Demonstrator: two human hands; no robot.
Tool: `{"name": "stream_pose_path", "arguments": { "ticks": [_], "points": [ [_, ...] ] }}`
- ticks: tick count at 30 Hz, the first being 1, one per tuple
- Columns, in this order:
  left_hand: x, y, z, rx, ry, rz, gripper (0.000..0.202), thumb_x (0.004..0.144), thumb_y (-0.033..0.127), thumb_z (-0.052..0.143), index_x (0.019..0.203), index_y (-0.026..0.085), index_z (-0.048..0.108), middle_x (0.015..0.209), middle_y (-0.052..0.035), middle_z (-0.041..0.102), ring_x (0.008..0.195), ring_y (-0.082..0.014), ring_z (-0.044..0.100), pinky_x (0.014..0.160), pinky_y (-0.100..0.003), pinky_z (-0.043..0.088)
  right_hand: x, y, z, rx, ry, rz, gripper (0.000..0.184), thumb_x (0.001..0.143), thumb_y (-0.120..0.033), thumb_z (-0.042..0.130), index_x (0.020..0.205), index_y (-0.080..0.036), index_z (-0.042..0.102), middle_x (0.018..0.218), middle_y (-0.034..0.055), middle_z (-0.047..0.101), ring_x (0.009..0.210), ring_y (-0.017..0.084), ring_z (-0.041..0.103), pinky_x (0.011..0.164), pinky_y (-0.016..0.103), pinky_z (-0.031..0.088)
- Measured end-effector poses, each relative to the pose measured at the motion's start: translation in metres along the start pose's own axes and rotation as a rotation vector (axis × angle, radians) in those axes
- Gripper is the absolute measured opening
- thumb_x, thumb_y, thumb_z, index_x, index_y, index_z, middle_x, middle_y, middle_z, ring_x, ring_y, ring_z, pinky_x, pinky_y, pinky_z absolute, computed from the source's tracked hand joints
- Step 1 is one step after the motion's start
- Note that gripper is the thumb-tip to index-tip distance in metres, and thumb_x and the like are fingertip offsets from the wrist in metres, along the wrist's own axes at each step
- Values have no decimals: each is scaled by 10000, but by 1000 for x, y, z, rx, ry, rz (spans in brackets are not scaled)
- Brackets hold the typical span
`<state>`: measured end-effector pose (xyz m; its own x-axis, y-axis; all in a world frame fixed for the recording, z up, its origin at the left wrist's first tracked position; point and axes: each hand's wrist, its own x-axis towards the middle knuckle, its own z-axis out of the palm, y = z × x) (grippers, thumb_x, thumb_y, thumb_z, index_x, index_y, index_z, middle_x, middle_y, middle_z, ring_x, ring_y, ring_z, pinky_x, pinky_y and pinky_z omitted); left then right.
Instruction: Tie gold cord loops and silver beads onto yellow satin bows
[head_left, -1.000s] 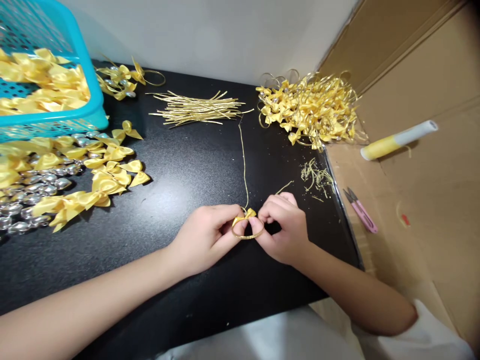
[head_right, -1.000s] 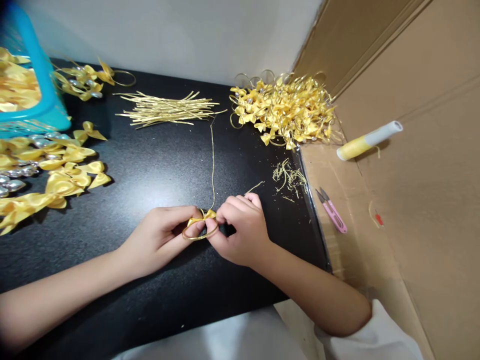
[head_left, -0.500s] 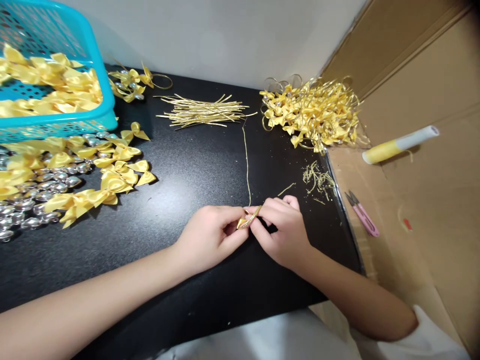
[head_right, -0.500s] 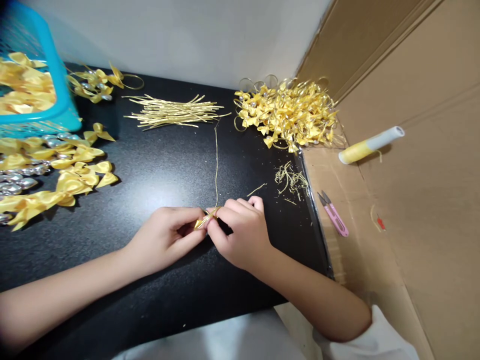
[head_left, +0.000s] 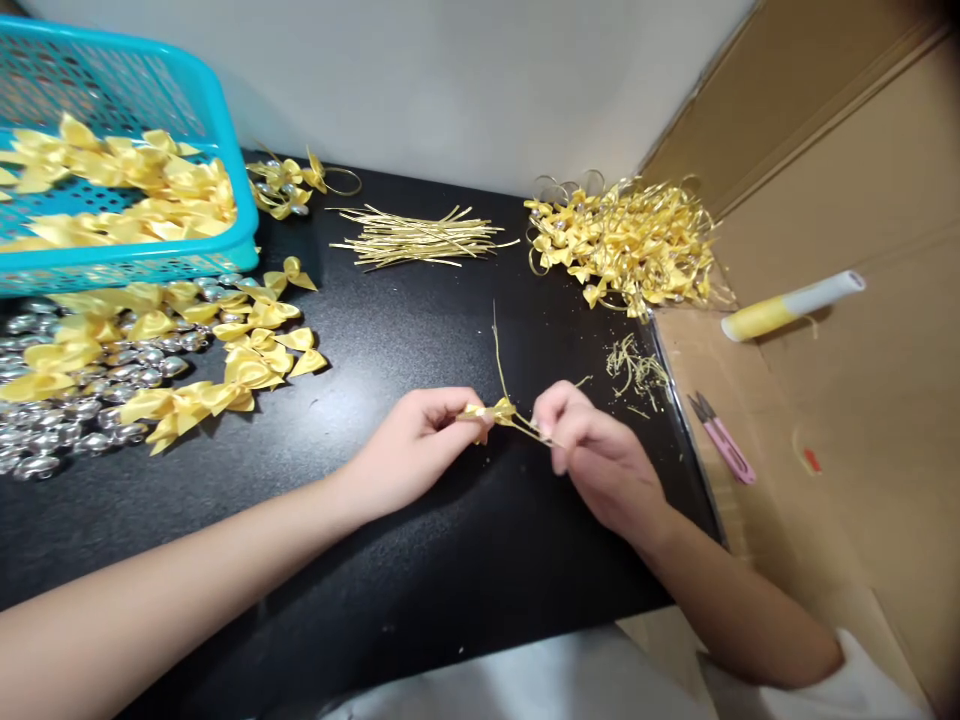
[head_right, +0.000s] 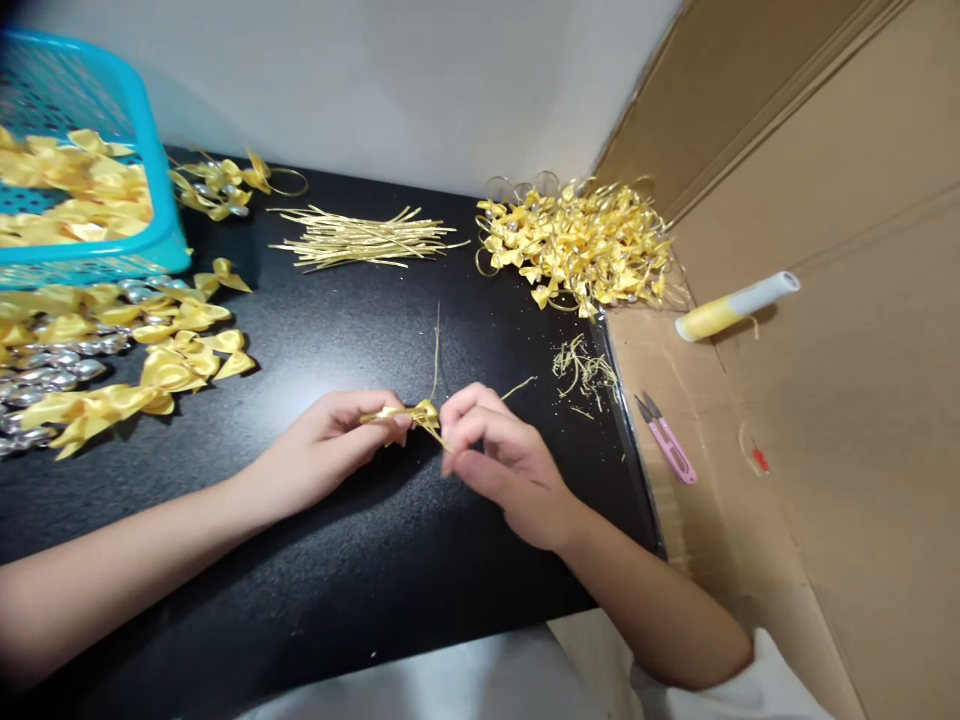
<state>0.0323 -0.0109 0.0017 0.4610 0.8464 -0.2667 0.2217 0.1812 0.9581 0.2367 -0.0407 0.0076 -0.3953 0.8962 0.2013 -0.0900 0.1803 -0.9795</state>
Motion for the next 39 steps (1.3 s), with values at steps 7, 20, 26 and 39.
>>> {"name": "stream_pose_path", "arguments": {
  "ticks": [7, 20, 26, 39],
  "points": [
    [4, -5, -4, -150, 98, -7, 263, 831, 315, 560, 637, 138, 581, 860, 13, 504, 478, -26, 430, 460, -202, 354, 2, -26, -23, 234, 243, -113, 253, 872, -378, 593, 662, -251, 530, 553, -27, 310, 658, 171, 429, 734, 326, 420],
    [8, -5, -7, -247, 89, -27, 204, 801, 310, 569, 676, 150, 576, 572, 52, 439, 518, -77, 385, 490, -206, 301, -10, -45, -58, 203, 499, -200, 60, 788, -439, 699, 734, -453, 680, 453, -66, 51, 460, 166, 113, 580, 323, 364],
    [13, -11, -9, -447, 69, -40, 164, 807, 269, 592, 730, 129, 628, 617, 15, 535, 518, -68, 364, 492, -199, 300, -14, -33, -39, 717, 14, 41, 131, 856, -297, 660, 743, -281, 594, 400, -137, 291, 239, 26, 202, 321, 172, 299],
    [20, 0, -38, -990, -48, -66, 260, 712, 136, 683, 642, 173, 435, 598, 35, 537, 450, -36, 331, 460, -180, 292, 6, 4, -21, 551, 61, 702, 185, 765, -293, 745, 731, -157, 623, 405, -133, 347, 339, 8, 248, 461, 171, 445]
  ]
}}
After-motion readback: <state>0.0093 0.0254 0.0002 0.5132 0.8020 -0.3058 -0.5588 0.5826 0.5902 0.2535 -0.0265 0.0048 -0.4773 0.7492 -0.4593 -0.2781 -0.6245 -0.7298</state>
